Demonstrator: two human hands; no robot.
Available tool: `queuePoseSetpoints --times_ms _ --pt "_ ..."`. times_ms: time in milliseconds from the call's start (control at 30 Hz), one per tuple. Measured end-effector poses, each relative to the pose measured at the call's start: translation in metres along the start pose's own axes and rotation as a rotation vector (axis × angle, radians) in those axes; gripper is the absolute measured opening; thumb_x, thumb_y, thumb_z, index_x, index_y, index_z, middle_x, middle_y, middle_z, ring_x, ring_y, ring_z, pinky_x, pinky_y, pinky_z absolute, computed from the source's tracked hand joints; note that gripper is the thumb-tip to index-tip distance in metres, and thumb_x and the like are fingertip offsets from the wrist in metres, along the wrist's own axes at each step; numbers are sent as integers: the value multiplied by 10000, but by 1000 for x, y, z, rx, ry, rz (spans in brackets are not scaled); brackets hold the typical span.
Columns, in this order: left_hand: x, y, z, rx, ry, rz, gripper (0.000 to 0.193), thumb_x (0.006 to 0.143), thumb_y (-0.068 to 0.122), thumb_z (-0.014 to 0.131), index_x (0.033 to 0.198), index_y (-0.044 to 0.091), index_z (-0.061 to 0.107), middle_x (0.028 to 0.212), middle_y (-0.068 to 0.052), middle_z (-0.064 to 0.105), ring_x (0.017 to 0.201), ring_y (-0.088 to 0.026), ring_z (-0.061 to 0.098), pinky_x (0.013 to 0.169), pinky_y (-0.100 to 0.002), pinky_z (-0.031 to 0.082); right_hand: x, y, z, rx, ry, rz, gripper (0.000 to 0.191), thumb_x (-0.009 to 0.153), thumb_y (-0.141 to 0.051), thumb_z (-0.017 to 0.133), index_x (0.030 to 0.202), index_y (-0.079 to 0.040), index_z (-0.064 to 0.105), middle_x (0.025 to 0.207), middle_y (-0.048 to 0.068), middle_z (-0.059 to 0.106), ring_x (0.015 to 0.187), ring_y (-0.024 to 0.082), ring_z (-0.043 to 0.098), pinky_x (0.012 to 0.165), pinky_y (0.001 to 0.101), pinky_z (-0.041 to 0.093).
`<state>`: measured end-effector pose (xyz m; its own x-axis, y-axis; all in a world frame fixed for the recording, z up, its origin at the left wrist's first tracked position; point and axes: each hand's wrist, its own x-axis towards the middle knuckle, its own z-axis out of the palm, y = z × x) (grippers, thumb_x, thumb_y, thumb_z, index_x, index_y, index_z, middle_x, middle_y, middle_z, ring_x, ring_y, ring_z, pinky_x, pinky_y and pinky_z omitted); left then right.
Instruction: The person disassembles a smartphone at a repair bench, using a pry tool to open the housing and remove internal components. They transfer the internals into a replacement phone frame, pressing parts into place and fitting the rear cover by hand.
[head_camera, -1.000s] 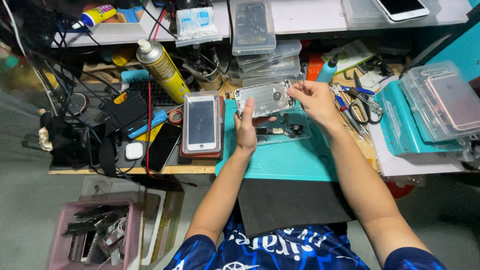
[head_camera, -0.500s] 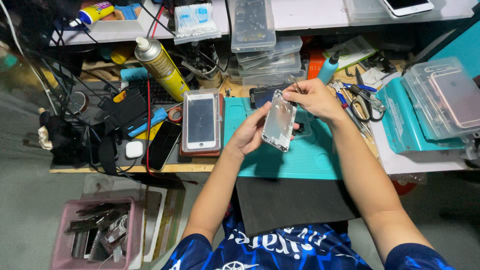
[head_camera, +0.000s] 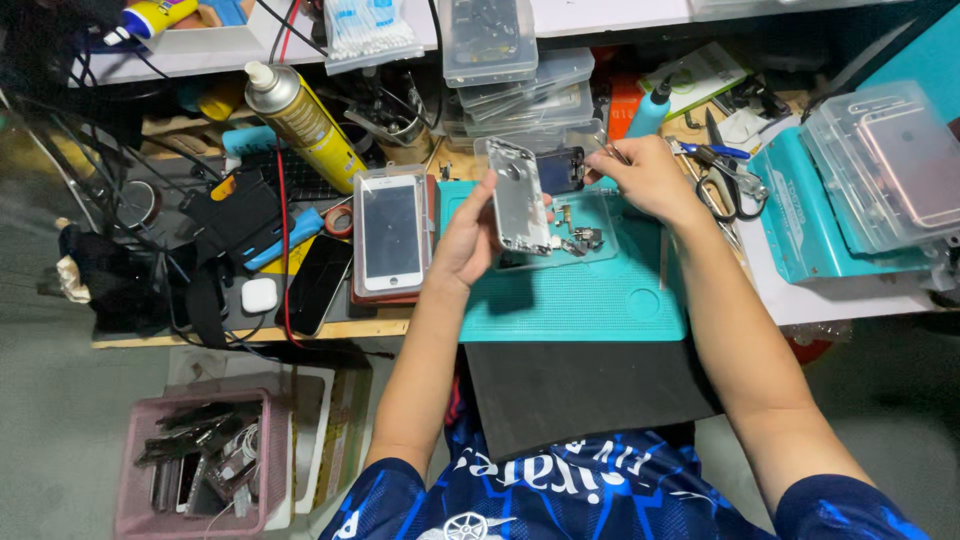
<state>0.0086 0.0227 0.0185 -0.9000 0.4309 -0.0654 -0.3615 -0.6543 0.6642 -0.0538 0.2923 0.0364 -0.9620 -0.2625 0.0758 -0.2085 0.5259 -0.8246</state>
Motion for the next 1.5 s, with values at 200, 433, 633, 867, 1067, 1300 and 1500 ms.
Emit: queuePoseSetpoints --times_ms 200,433,633,867,1067,1300,1500 --pt "-3 14 -11 -19 75 121 658 1015 515 567 1403 -17 534 1231 -268 680 1101 -366 707 951 -488 592 -6 9 7 -308 -39 -125 216 915 -195 679 1041 -60 792 852 119 758 791 271 731 754 392 558" --pt "-12 20 -19 -49 109 122 663 998 525 574 1390 -9 539 1236 -264 681 1107 -367 707 951 -495 595 2 -3 55 -580 -124 229 373 761 -406 874 894 -67 795 853 181 744 840 357 724 772 473 553" --pt "-12 21 -25 -52 101 124 663 1000 532 570 1371 -18 549 1226 -256 685 1108 -368 707 948 -499 596 4 3 67 -549 -60 225 357 740 -389 884 838 -63 780 836 178 745 828 356 718 767 476 549" --pt "-11 20 -27 -60 125 114 682 1001 552 557 1371 -21 553 1226 -242 689 1109 -349 706 953 -484 596 10 2 81 -525 -82 184 303 755 -365 864 822 -79 788 808 162 743 794 350 718 743 483 549" --pt "-23 26 -28 -59 163 127 686 987 540 573 1397 -9 543 1226 -244 687 1112 -343 707 954 -469 596 20 -8 106 -514 -110 202 265 752 -323 874 836 -83 802 817 170 743 789 349 715 727 478 547" --pt "-28 30 -38 -61 216 126 680 989 543 570 1379 -15 555 1225 -251 690 1106 -335 709 936 -461 600 27 1 99 -249 -136 117 195 782 -200 846 882 -40 797 779 132 751 700 217 704 698 364 547" --pt "-25 25 -40 -67 200 139 648 983 530 573 1373 13 537 1201 -241 689 1098 -346 709 935 -469 602 15 4 62 274 -222 107 121 843 -142 790 880 -27 778 827 11 760 779 59 678 748 247 530"
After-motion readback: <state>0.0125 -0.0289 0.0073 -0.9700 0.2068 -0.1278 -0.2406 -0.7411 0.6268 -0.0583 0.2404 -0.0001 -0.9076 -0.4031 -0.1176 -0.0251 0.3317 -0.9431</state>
